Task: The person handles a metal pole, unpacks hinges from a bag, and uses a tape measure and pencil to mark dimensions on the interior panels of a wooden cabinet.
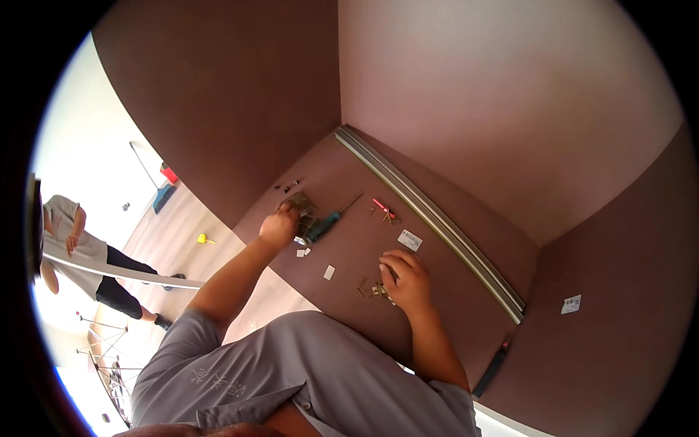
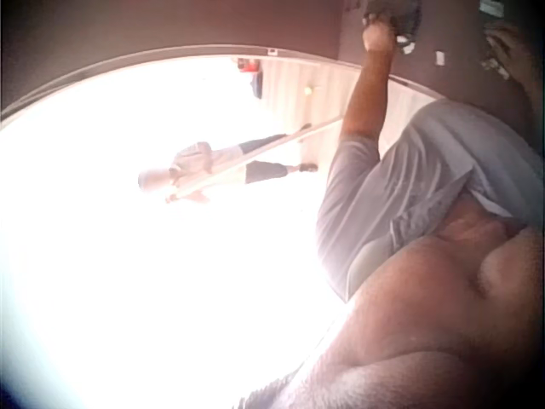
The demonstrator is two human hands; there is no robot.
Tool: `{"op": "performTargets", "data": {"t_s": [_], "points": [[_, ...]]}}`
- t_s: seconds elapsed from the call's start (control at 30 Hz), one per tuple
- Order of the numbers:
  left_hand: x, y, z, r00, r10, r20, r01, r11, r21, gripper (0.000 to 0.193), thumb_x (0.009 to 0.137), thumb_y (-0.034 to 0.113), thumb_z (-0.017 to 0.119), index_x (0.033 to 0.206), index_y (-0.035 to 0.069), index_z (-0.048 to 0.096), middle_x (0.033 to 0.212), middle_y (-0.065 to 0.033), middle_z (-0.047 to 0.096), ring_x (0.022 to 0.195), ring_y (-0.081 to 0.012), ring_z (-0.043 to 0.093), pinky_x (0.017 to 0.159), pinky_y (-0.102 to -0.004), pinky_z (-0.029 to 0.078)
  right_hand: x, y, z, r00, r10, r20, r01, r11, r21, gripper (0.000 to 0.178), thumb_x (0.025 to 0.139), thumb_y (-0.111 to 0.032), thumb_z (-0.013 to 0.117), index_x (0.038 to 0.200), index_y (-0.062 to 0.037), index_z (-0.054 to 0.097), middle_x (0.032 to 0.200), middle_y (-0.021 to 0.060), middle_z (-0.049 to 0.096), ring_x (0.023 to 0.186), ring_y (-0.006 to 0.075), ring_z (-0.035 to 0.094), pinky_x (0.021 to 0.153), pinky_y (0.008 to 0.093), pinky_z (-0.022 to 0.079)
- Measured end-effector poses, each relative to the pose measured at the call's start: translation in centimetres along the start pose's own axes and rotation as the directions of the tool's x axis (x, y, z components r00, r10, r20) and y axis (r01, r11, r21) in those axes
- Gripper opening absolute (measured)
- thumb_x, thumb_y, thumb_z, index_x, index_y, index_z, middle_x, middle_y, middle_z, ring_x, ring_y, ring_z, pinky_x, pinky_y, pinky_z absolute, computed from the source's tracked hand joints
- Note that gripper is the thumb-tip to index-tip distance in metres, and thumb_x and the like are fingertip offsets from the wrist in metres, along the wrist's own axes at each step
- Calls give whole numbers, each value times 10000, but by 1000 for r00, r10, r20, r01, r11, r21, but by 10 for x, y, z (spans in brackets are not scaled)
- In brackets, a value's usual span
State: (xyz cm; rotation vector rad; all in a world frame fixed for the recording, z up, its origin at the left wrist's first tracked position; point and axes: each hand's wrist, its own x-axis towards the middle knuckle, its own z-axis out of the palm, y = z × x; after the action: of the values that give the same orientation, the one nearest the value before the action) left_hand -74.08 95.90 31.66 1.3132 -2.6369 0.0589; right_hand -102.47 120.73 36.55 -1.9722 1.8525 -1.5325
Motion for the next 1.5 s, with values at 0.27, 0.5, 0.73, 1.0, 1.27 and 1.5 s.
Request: {"op": "performTargets", "data": {"t_s": [0.27, 0.5, 0.73, 1.0, 1.27, 1.5], "points": [[-28, 28, -103, 963, 14, -269, -123, 911, -393, 129, 865, 80, 670, 981, 49, 624, 1139, -166, 620, 1021, -352, 655, 832, -447, 565, 53, -34, 35, 986, -155, 60, 145, 979, 141, 172, 837, -80, 776, 1002, -48, 743, 1083, 84, 719, 977, 277, 699, 851, 379, 571], [-61, 67, -142, 972, 143, -187, -232, 716, -659, 155, 857, -9, 664, 998, 4, 601, 1114, -175, 621, 963, -326, 648, 792, -390, 541, 71, -62, 67, 929, 88, 358, -248, 868, 430, 189, 961, -179, 707, 1038, -6, 717, 982, 127, 732, 904, 279, 717, 796, 377, 559], [-71, 65, -143, 983, 183, -27, -142, 655, -742, 134, 885, 87, 752, 954, 28, 654, 908, -130, 675, 793, -306, 666, 708, -392, 537, 60, -52, 72, 932, 92, 350, -273, 815, 511, 186, 981, -165, 691, 1044, 9, 703, 894, 106, 720, 816, 158, 683, 732, 319, 548], [-67, 84, -133, 932, 273, -239, -362, 746, -559, 98, 831, 75, 739, 897, 54, 670, 855, -102, 652, 755, -294, 653, 668, -405, 537, 54, -53, 70, 925, 106, 366, -283, 835, 473, 132, 963, -135, 715, 956, -3, 713, 828, 57, 698, 774, 96, 629, 694, 285, 517], [-63, 98, -135, 739, 519, -430, -639, 742, -202, 169, 725, 32, 742, 857, 74, 645, 851, -67, 624, 725, -266, 620, 616, -402, 525, 55, -40, 68, 860, 337, 383, -497, 722, 481, 181, 947, -194, 745, 885, -34, 685, 739, 31, 664, 658, 76, 586, 596, 259, 481], [-92, 96, -107, 890, 204, -408, -444, 595, -670, 96, 905, 28, 697, 932, 57, 610, 882, -79, 623, 774, -242, 611, 686, -358, 530, 64, -1, 53, 698, 654, 292, -577, 273, 769, 197, 988, -224, 703, 887, -73, 627, 670, -17, 563, 530, 87, 510, 485, 256, 411]]}}
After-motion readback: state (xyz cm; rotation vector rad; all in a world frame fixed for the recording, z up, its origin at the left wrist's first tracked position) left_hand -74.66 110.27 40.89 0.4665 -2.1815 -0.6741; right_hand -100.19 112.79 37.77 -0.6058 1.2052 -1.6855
